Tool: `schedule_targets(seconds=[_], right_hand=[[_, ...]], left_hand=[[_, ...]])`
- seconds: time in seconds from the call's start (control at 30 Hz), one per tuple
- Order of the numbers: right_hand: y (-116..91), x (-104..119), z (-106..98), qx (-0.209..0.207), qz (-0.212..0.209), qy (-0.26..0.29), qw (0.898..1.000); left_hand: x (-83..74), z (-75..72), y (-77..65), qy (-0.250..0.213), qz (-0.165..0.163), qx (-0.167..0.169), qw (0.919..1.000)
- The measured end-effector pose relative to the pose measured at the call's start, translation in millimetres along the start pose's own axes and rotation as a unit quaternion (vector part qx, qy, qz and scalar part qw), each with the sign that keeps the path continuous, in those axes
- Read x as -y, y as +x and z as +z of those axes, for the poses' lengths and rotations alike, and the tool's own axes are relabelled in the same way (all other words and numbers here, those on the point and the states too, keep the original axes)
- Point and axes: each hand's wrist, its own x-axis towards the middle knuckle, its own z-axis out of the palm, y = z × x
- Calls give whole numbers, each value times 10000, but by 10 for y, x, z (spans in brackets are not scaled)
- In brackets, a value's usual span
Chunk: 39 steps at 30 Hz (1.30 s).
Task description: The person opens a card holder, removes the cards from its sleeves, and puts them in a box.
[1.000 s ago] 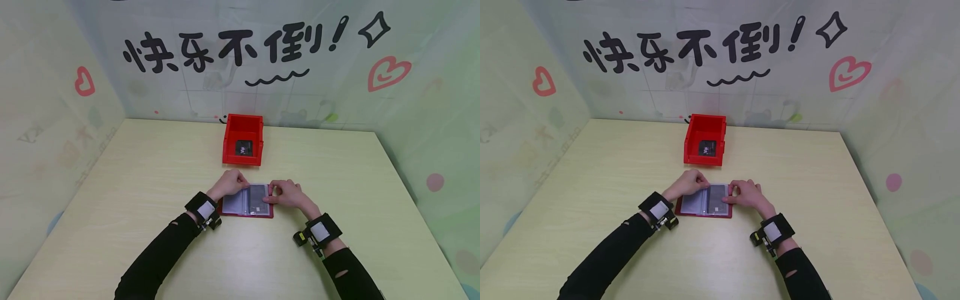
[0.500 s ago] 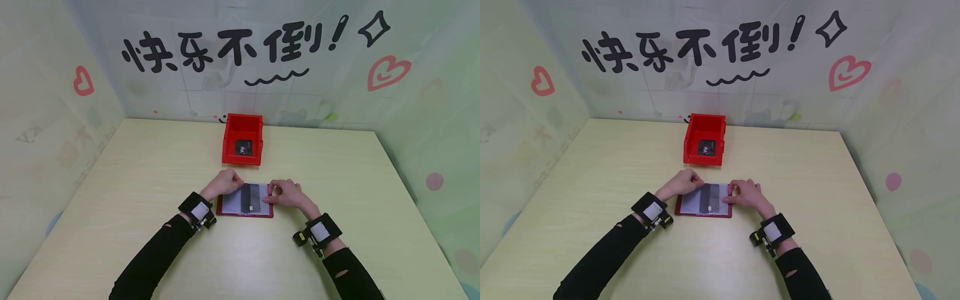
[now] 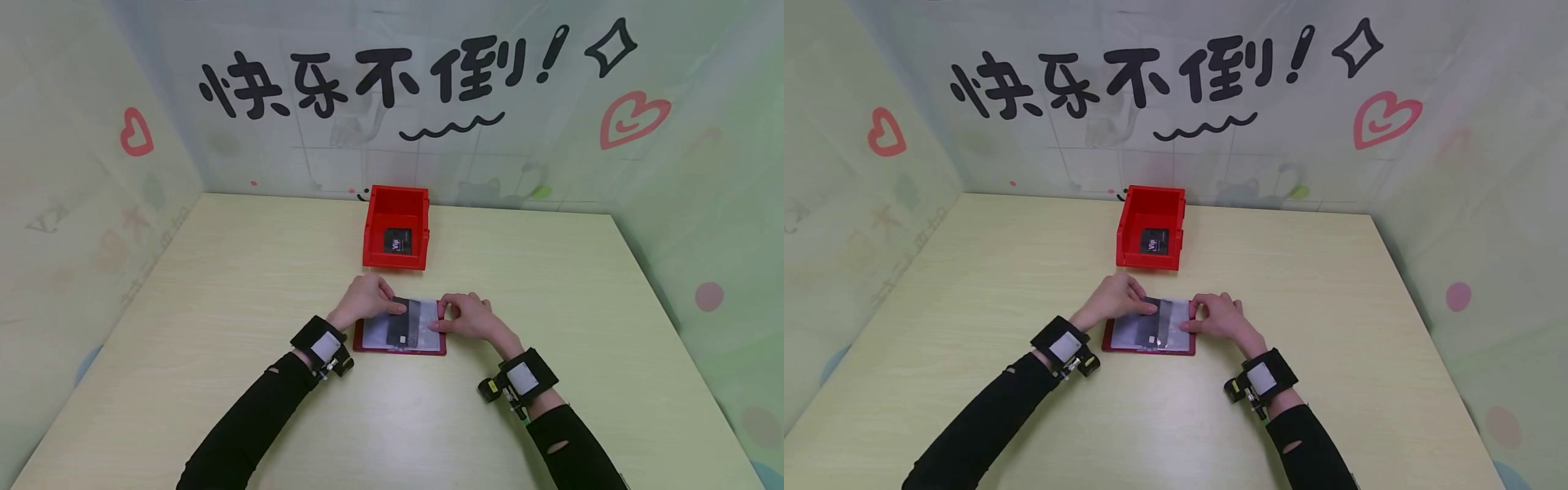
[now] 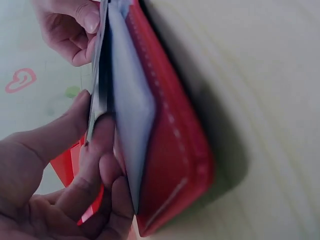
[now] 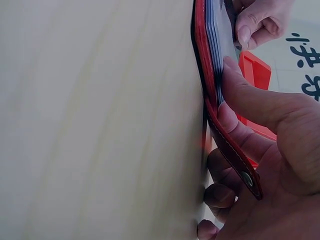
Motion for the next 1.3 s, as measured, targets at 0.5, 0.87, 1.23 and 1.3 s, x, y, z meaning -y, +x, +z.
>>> schedule_targets(seconds=[0.5,0.87,1.23,1.3], right_hand=[[-12,3,12,-33,-6,22,10000],[-7,-28,26,-19,-28,12,10000],[-6,-26,18,10,-20,27,10000],[-6,-24,16,12,-19,23,10000]], left_hand=[[126,-58,-18,-685,154,209,9973],[141,-159,-92,-1251,212,526,9905],[79,-260,-98,-1130,465,271,9921],[54,-283,-103,-1211,475,304,9910]])
